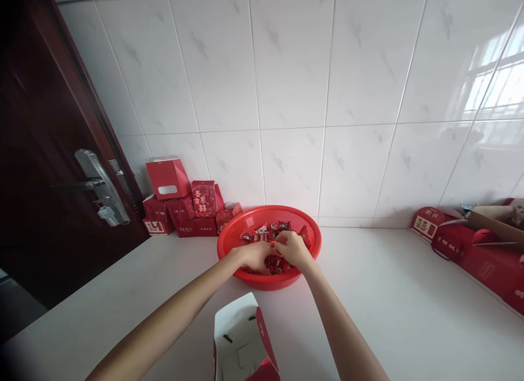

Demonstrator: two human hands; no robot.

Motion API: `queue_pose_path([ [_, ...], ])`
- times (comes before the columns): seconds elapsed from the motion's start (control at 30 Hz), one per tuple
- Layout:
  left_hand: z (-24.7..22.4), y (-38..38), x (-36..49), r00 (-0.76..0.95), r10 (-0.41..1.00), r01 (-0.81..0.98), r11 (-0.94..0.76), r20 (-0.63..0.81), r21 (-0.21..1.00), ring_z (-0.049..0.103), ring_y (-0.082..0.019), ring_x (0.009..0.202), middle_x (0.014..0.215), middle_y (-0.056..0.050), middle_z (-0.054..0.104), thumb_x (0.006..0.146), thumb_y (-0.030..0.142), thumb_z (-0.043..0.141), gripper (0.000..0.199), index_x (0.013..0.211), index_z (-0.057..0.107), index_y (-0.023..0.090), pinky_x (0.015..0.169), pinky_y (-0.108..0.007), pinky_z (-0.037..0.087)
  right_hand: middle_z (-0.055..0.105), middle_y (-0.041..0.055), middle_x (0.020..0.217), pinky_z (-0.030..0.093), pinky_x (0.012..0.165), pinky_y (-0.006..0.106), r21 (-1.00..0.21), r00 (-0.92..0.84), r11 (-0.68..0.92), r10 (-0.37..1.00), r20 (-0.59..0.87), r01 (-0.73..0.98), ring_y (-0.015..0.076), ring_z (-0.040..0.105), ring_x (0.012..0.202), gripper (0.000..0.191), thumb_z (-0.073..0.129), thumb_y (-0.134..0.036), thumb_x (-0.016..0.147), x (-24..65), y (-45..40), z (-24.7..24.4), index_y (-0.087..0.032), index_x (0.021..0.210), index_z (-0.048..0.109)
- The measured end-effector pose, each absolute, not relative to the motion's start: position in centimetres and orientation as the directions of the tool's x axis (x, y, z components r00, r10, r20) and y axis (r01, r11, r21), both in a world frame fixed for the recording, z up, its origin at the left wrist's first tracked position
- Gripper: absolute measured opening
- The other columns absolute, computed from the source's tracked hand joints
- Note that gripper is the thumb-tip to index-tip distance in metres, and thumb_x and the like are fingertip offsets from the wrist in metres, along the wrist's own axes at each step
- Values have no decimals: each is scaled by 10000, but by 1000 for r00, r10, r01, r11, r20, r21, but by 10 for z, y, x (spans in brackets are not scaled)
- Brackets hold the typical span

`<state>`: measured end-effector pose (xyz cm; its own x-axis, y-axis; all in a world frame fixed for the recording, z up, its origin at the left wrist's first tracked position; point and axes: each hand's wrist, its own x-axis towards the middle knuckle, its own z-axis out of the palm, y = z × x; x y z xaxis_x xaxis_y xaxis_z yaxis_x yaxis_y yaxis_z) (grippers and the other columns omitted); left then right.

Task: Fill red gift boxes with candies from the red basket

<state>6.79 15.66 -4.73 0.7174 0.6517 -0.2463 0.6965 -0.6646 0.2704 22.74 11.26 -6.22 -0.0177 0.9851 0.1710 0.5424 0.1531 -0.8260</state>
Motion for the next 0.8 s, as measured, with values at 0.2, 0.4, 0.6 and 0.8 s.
queue_pose_path([
  [0.2,-45,152,58,656,733,747,-597,-180,293,682,-267,707,750,-45,715,782,308,693,135,870,721,210,614,-314,452,753,40,908,518,782,298,-842,38,103,989,145,529,218,699,913,107,616,-154,787,225,113,-62,-219,822,695],
  [0.4,-41,142,61,639,768,703,-604,40,374,703,-294,833,882,-104,749,966,330,483,267,965,702,177,741,-351,481,711,47,821,501,769,338,-859,145,29,982,119,512,247,690,865,166,589,-369,881,225,112,-59,-229,794,604],
  [0.6,-45,146,62,595,777,651,-616,206,444,675,-292,1096,1181,-121,735,1004,300,438,308,1144,684,179,956,-387,486,693,68,775,522,710,351,-901,208,-19,975,79,433,256,699,798,405,438,-557,956,226,116,-61,-242,726,547],
  [0.8,-50,152,60,565,733,468,-663,380,584,652,-261,1155,1215,-105,720,966,252,524,361,1287,678,191,1050,-395,476,664,35,614,546,580,324,-994,138,-16,990,-1,105,204,655,563,359,546,-561,900,229,114,-55,-237,753,589],
])
